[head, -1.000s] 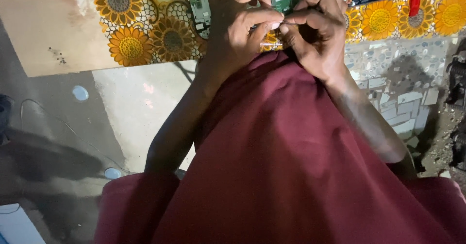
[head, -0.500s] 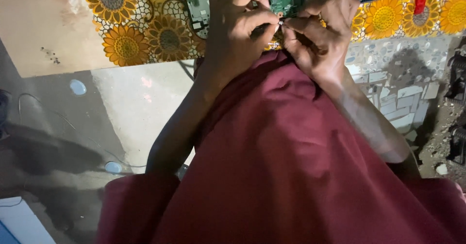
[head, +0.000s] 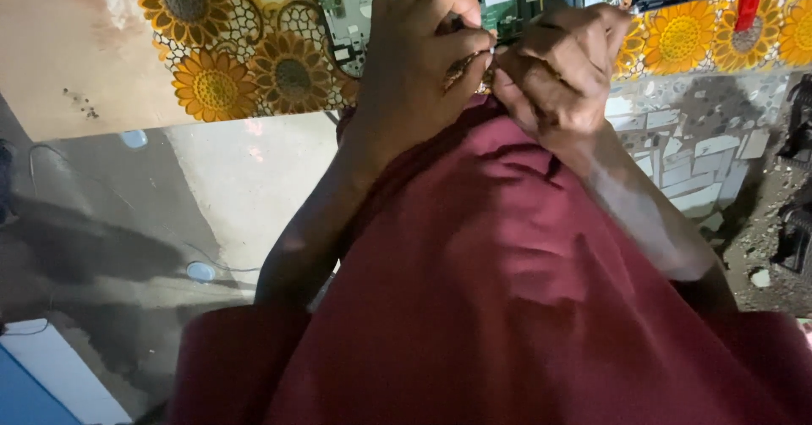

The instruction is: The person works on the internal components of a disassembled laptop, specifically focusing on the motherboard area. They use their hands to carefully manipulate and connect small wires and ribbon cables to the circuit board.

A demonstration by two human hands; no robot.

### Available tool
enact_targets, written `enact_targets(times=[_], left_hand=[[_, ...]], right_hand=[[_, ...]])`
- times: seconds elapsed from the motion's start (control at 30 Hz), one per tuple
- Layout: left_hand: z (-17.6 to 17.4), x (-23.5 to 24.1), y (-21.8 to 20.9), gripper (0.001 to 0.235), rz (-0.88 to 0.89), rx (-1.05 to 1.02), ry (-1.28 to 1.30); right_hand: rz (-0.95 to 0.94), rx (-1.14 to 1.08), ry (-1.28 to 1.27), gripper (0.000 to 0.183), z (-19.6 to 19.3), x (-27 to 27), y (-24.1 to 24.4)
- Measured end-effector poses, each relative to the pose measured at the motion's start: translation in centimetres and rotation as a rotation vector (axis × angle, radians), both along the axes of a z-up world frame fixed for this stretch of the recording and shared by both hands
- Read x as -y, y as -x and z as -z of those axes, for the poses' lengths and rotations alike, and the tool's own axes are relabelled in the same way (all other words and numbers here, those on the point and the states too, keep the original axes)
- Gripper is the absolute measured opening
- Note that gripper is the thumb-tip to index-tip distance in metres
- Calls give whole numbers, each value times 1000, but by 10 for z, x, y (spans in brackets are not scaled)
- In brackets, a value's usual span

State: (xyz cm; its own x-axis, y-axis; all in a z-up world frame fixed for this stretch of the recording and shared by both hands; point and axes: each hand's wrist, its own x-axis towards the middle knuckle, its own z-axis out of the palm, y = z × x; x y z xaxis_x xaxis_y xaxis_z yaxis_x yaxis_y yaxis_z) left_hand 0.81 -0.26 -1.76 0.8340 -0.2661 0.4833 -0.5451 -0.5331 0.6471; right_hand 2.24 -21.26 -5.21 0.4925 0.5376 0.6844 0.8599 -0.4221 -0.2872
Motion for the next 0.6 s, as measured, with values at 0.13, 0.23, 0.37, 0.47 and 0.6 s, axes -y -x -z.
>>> enact_targets(times=[0.13, 0.23, 0.37, 0.47, 0.6], left_hand=[[-5, -2, -1, 2, 21, -50, -2], [-7, -2, 0, 6, 6, -80, 20], [-5, -3, 0, 6, -11, -81, 27], [-6, -4, 1, 8, -20, -81, 20], [-4, -1, 0, 8, -52, -85, -9]], right_hand=[[-29, -3, -1, 19, -15, -8, -3], [-37, -102, 40, 19, -18, -10, -2], [13, -121, -62, 17, -5, -9, -3], [21, -184, -45, 12, -13, -11, -3], [-6, -263, -75, 8, -11, -12, -4]])
